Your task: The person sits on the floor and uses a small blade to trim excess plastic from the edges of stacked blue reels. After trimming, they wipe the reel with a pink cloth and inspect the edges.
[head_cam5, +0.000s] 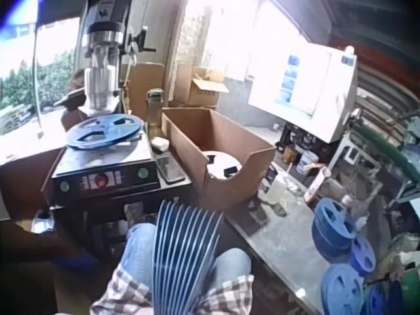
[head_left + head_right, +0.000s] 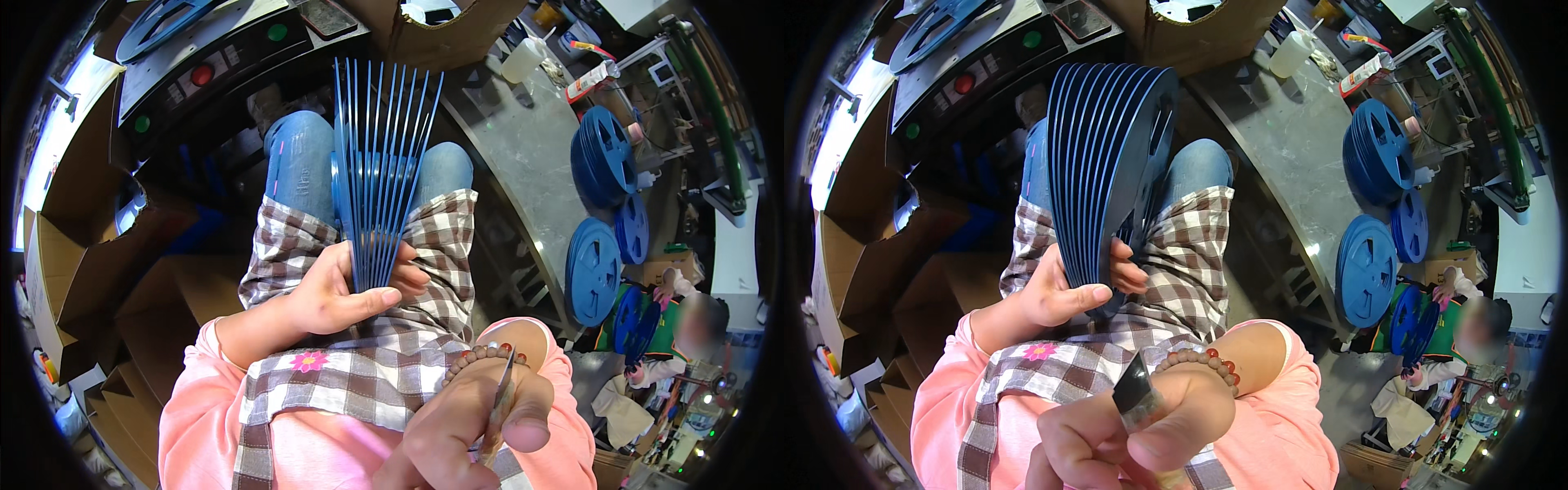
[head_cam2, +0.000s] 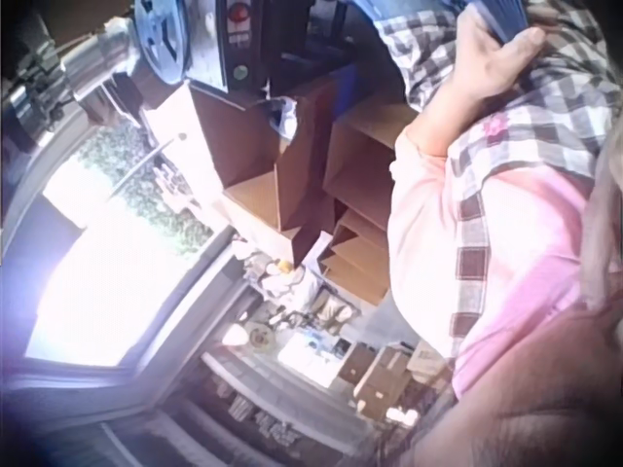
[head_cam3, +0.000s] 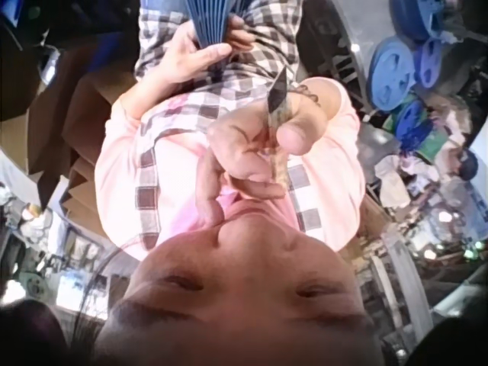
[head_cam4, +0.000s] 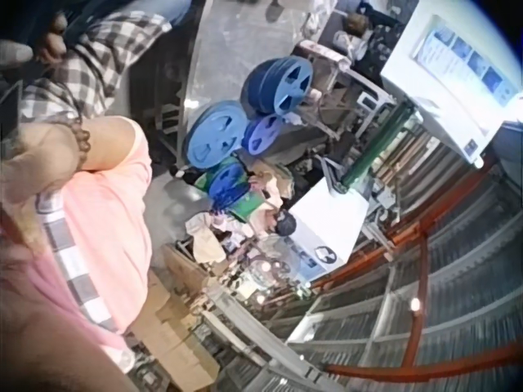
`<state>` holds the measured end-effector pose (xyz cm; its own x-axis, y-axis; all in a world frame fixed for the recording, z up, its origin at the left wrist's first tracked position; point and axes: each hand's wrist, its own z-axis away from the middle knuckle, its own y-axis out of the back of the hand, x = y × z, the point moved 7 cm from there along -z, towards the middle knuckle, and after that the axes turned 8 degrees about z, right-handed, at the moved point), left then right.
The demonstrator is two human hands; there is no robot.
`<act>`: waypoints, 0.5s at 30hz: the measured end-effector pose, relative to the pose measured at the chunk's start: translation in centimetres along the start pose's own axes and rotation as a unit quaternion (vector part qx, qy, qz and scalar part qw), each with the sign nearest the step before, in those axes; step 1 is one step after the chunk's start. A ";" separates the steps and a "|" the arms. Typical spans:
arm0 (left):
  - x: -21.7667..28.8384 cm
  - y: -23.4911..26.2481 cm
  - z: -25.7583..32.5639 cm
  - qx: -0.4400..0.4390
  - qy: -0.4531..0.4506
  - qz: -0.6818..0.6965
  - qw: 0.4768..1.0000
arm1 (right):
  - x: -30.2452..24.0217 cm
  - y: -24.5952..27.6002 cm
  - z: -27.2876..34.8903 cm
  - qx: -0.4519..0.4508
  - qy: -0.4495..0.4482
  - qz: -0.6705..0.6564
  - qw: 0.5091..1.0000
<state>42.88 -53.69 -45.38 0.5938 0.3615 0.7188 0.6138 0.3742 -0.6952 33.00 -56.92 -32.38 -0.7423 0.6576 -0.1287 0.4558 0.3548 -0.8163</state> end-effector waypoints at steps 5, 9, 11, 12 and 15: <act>0.0 -0.1 0.0 -0.003 0.004 -0.002 1.000 | -0.5 0.2 0.4 0.007 0.024 0.007 1.000; 0.0 -0.2 0.1 -0.004 0.005 -0.015 1.000 | -1.1 -0.1 0.5 0.034 0.010 -0.020 0.999; 0.0 -0.3 0.2 -0.009 0.006 -0.024 1.000 | -1.4 -0.2 0.5 0.029 0.015 -0.023 0.999; 0.0 -0.4 0.3 -0.013 0.005 -0.026 1.000 | -1.4 0.0 0.3 0.009 0.024 -0.021 0.999; -0.2 -0.4 0.6 -0.029 -0.005 -0.002 1.000 | -0.9 -0.1 -0.4 -0.010 0.091 0.054 0.994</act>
<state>42.21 -53.37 -45.24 0.5863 0.3685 0.7214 0.6451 0.3262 -0.6910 33.87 -57.28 -31.99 -0.5872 0.8020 -0.1097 0.5395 0.2868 -0.7917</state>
